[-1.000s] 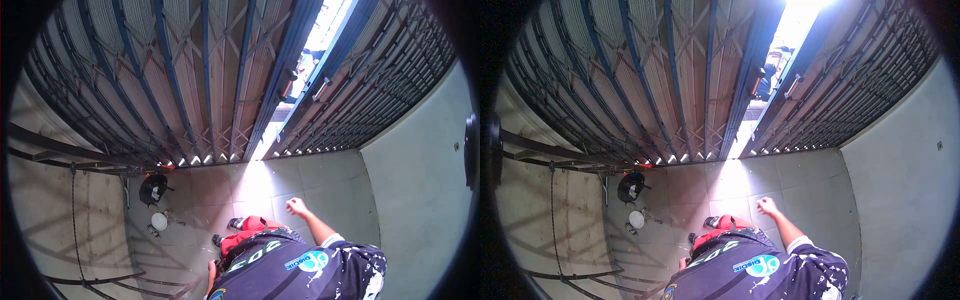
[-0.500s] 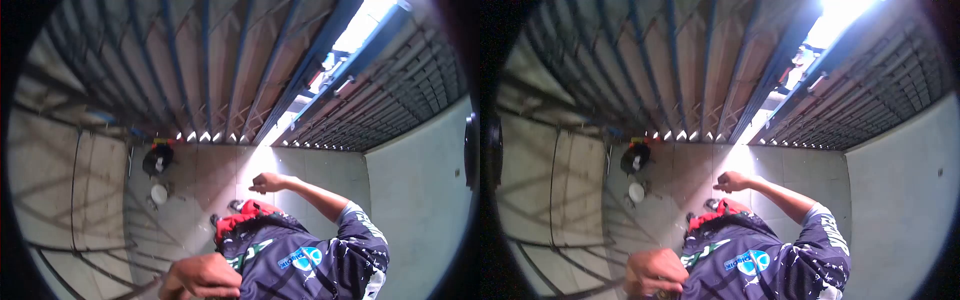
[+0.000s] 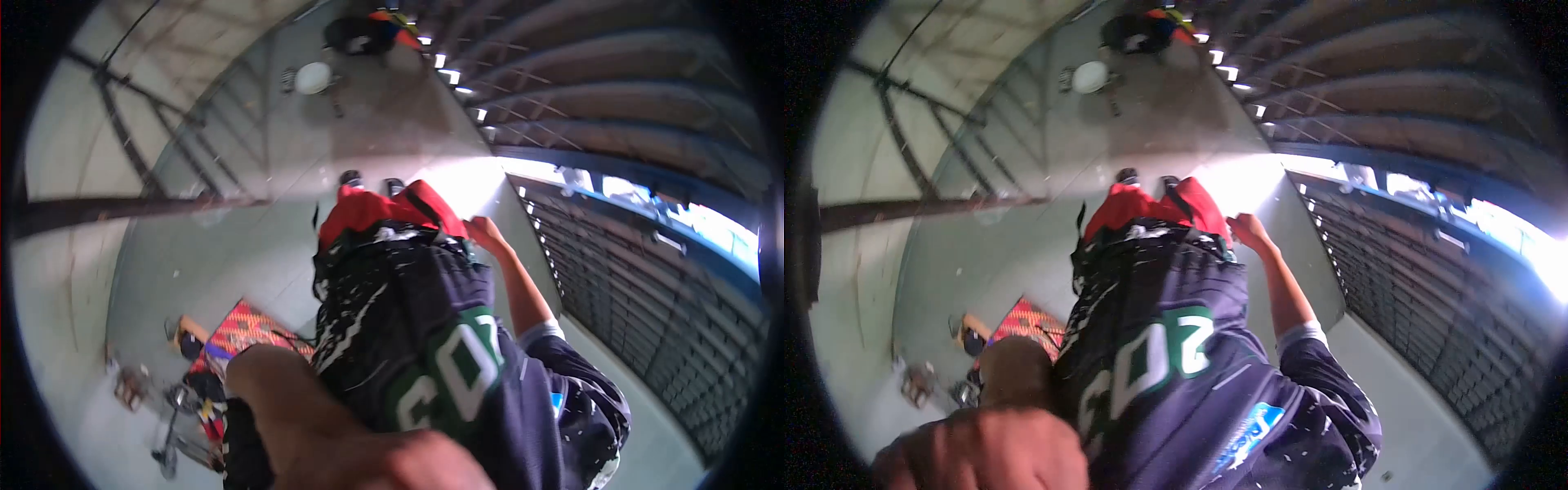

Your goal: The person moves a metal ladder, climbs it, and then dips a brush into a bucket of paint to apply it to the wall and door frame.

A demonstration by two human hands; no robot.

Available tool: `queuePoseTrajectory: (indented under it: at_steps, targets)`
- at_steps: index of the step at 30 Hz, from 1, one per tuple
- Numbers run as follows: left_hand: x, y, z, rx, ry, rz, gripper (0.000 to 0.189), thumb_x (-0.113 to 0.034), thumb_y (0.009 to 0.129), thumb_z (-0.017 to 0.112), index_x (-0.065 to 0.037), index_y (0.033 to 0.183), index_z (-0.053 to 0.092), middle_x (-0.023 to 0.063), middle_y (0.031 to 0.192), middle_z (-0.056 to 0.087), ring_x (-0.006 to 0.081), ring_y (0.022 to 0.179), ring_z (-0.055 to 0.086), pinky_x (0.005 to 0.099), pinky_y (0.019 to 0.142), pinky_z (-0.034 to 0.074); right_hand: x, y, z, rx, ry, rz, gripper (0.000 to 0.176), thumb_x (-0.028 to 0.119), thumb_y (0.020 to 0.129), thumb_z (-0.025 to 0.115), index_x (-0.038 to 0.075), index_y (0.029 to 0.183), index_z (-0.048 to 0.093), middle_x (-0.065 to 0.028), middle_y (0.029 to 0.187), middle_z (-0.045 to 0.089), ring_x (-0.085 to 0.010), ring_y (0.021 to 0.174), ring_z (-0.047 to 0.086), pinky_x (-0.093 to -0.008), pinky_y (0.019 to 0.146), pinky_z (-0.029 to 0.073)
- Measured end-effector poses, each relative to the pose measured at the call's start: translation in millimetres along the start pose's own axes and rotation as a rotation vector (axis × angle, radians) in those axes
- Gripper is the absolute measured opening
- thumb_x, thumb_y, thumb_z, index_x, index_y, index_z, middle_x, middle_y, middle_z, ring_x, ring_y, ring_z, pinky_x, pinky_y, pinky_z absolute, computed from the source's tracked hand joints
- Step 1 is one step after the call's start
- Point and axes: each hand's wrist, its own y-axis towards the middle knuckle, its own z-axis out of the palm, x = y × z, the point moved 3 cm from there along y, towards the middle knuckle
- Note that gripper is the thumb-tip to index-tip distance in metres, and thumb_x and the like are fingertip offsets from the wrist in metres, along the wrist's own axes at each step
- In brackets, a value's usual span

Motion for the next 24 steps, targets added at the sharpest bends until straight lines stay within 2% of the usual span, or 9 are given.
queuePoseTrajectory:
  at_steps: [7, 10, 16, 17, 20, 21, 22, 23, 24]
  targets:
    - [21.9, 9.6, -24.8, 0.499, -0.387, -0.038, 0.017, -0.007, 0.098, 0.051, -0.004, 0.081, 0.052, 0.0053, 0.069, 0.052, 0.0155, 0.050, 0.044, 0.0312, 0.048, 0.035, -63.4, 8.2, 3.7, -0.040, 0.043, 0.146, 0.043, 0.042, 0.092, 0.062, 0.004, 0.072, 0.067, -0.0048, 0.061, 0.064, -0.0158, 0.055, 0.062, -0.0339, 0.052, 0.047]
    - [34.0, 4.4, -19.6, 0.714, -0.314, -0.102, 0.027, -0.013, 0.104, 0.047, 0.002, 0.082, 0.051, 0.0086, 0.072, 0.049, 0.0207, 0.055, 0.045, 0.0343, 0.056, 0.038, -119.1, 49.7, 2.6, 0.041, 0.543, 0.249, 0.037, 0.039, 0.092, 0.066, 0.002, 0.095, 0.064, -0.0097, 0.077, 0.066, -0.0212, 0.061, 0.066, -0.0384, 0.054, 0.055]
    - [57.0, -16.4, -21.0, 0.985, 0.020, -0.115, 0.030, -0.017, 0.103, 0.050, -0.003, 0.077, 0.049, 0.0028, 0.064, 0.045, 0.0189, 0.058, 0.047, 0.0334, 0.056, 0.037, -89.1, 64.9, -6.7, -0.093, 0.588, 0.121, 0.036, 0.039, 0.095, 0.063, 0.003, 0.097, 0.061, -0.0101, 0.079, 0.067, -0.0216, 0.066, 0.068, -0.0355, 0.056, 0.054]
    - [66.3, -27.0, -36.1, 1.022, 0.265, -0.009, 0.020, -0.009, 0.095, 0.058, -0.004, 0.078, 0.050, 0.0075, 0.059, 0.047, 0.0284, 0.055, 0.056, 0.0357, 0.056, 0.043, -101.7, 77.8, -0.3, -0.106, 0.641, 0.122, 0.034, 0.036, 0.095, 0.064, 0.003, 0.096, 0.061, -0.0095, 0.079, 0.067, -0.0217, 0.066, 0.068, -0.0360, 0.055, 0.054]
    - [44.1, -28.0, -73.3, 0.880, 0.318, -0.143, 0.026, -0.014, 0.091, 0.066, -0.001, 0.075, 0.049, 0.0092, 0.063, 0.049, 0.0311, 0.057, 0.052, 0.0369, 0.053, 0.042, -128.3, 96.6, 29.2, -0.074, 0.742, 0.086, 0.027, 0.031, 0.097, 0.064, 0.004, 0.098, 0.062, -0.0107, 0.082, 0.068, -0.0221, 0.067, 0.069, -0.0403, 0.055, 0.057]
    - [27.9, -34.8, -83.7, 0.590, 0.504, 0.089, 0.029, -0.016, 0.094, 0.062, -0.004, 0.073, 0.047, 0.0052, 0.061, 0.049, 0.0253, 0.051, 0.048, 0.0350, 0.052, 0.042, -178.5, 131.9, 49.4, -0.018, 0.636, 0.068, 0.030, 0.032, 0.096, 0.066, 0.003, 0.105, 0.061, -0.0123, 0.087, 0.070, -0.0237, 0.068, 0.069, -0.0411, 0.057, 0.058]
    - [28.8, -41.4, -111.5, 0.583, -0.008, -0.209, 0.029, -0.017, 0.099, 0.060, -0.002, 0.077, 0.050, 0.0025, 0.066, 0.047, 0.0172, 0.060, 0.050, 0.0296, 0.059, 0.041, -218.5, 156.8, 82.5, 0.039, 1.239, -0.026, 0.028, 0.030, 0.095, 0.067, 0.003, 0.102, 0.063, -0.0118, 0.086, 0.070, -0.0249, 0.067, 0.069, -0.0405, 0.055, 0.057]
    - [36.6, -48.4, -129.6, 0.363, 0.087, -0.224, 0.028, -0.026, 0.099, 0.058, -0.006, 0.080, 0.052, 0.0008, 0.063, 0.048, 0.0159, 0.061, 0.051, 0.0292, 0.059, 0.043, -205.5, 151.9, 82.4, 0.020, 0.622, 0.033, 0.027, 0.027, 0.095, 0.065, 0.003, 0.107, 0.063, -0.0124, 0.093, 0.070, -0.0264, 0.074, 0.070, -0.0420, 0.057, 0.058]
    - [59.0, -56.2, -165.2, 0.240, 0.319, -0.381, 0.026, -0.026, 0.101, 0.057, -0.007, 0.085, 0.052, -0.0007, 0.071, 0.049, 0.0125, 0.068, 0.051, 0.0276, 0.063, 0.043, -226.8, 172.0, 107.0, 0.052, 0.897, -0.025, 0.028, 0.026, 0.095, 0.062, 0.002, 0.110, 0.064, -0.0140, 0.101, 0.069, -0.0263, 0.080, 0.070, -0.0437, 0.060, 0.058]
